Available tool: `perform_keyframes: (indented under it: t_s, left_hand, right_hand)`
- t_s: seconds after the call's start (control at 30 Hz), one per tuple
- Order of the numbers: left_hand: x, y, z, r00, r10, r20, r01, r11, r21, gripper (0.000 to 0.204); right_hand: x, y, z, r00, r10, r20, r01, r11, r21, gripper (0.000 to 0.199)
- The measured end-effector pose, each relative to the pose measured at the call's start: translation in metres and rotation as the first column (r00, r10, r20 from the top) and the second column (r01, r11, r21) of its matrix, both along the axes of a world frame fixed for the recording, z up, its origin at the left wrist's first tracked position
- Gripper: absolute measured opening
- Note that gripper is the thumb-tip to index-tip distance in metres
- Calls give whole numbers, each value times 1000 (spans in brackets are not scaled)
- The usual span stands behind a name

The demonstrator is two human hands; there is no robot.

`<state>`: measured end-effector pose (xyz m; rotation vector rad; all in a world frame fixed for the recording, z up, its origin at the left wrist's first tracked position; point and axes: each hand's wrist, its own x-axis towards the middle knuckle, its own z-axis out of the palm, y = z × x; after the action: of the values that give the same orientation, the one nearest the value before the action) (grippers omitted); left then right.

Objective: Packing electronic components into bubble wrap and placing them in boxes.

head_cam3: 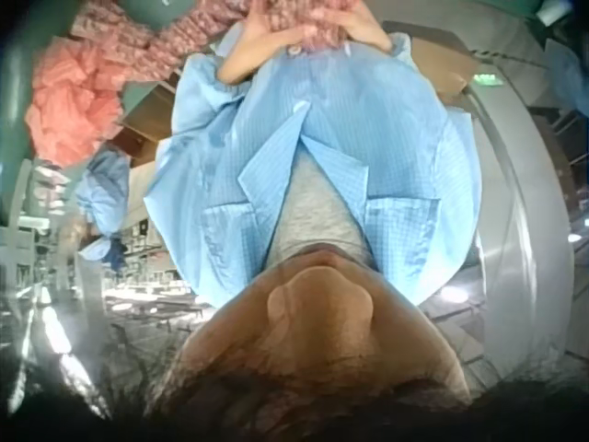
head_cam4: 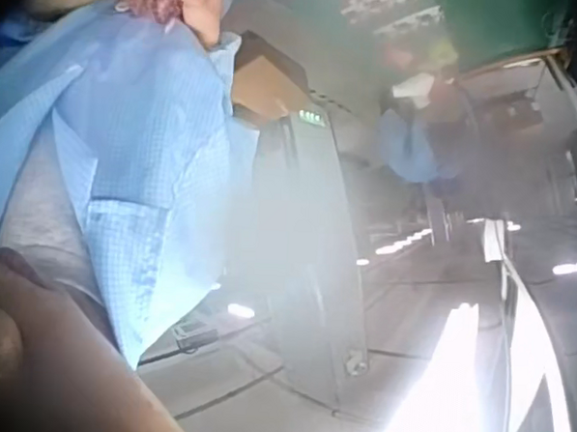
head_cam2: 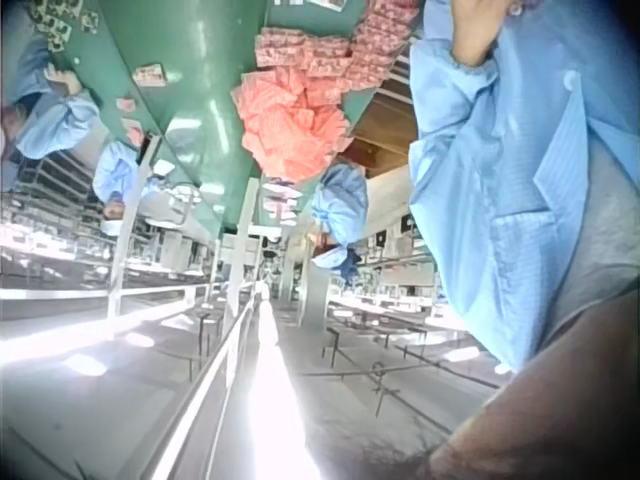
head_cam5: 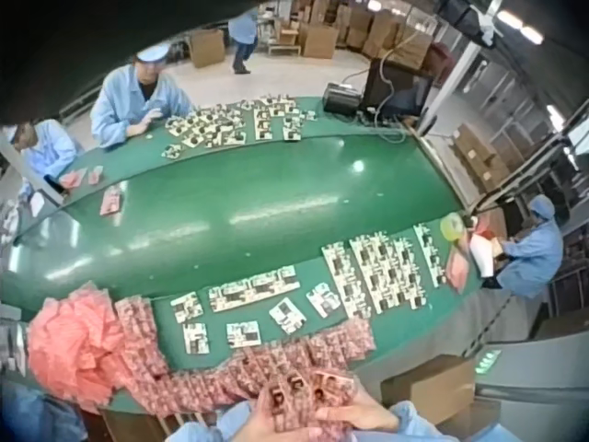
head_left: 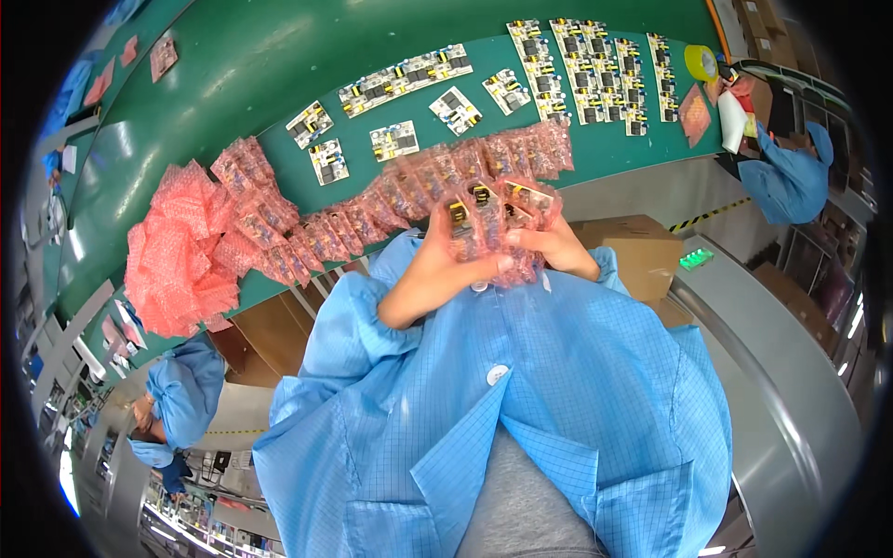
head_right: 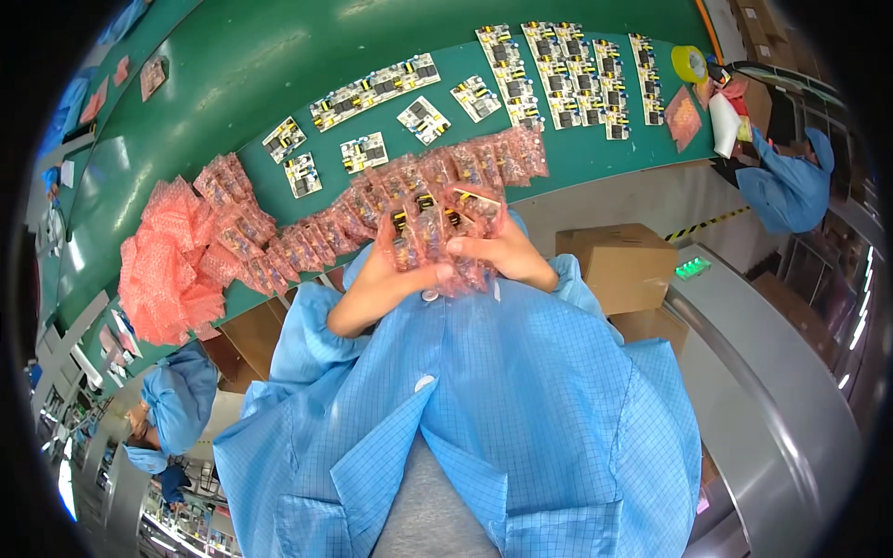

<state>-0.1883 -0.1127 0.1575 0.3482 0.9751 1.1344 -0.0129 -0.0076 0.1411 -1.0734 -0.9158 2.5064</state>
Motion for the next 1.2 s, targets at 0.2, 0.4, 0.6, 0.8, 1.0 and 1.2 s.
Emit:
perform_keyframes:
  t_s: [0.2, 0.4, 0.6, 0.8, 1.0, 1.2]
  left_hand:
    - [22, 26, -15, 982, 79, -172, -61, 992, 108, 87]
    - [39, 30, -10, 976, 105, -191, -99, 994, 43, 86]
    - [41, 11, -6, 947, 313, -76, -313, 950, 13, 85]
    - [9, -18, -15, 929, 341, 146, -351, 935, 51, 92]
    - [-9, -36, -29, 889, 329, 319, -378, 920, 105, 100]
    - [-53, -68, -59, 802, 282, 526, -453, 862, 227, 102]
  right_hand:
    - [22, 24, 19, 1000, -23, -5, 24, 964, 266, 74]
    - [31, 39, 16, 998, -64, 20, 59, 982, 182, 79]
    - [9, 41, 22, 993, 70, -98, -54, 986, 155, 82]
    - [3, 42, 34, 833, 533, 149, -506, 624, 595, 94]
    - [-27, 28, 78, 726, 530, 438, -686, 520, 508, 88]
    - [-98, -15, 90, 604, 521, 603, -797, 400, 453, 90]
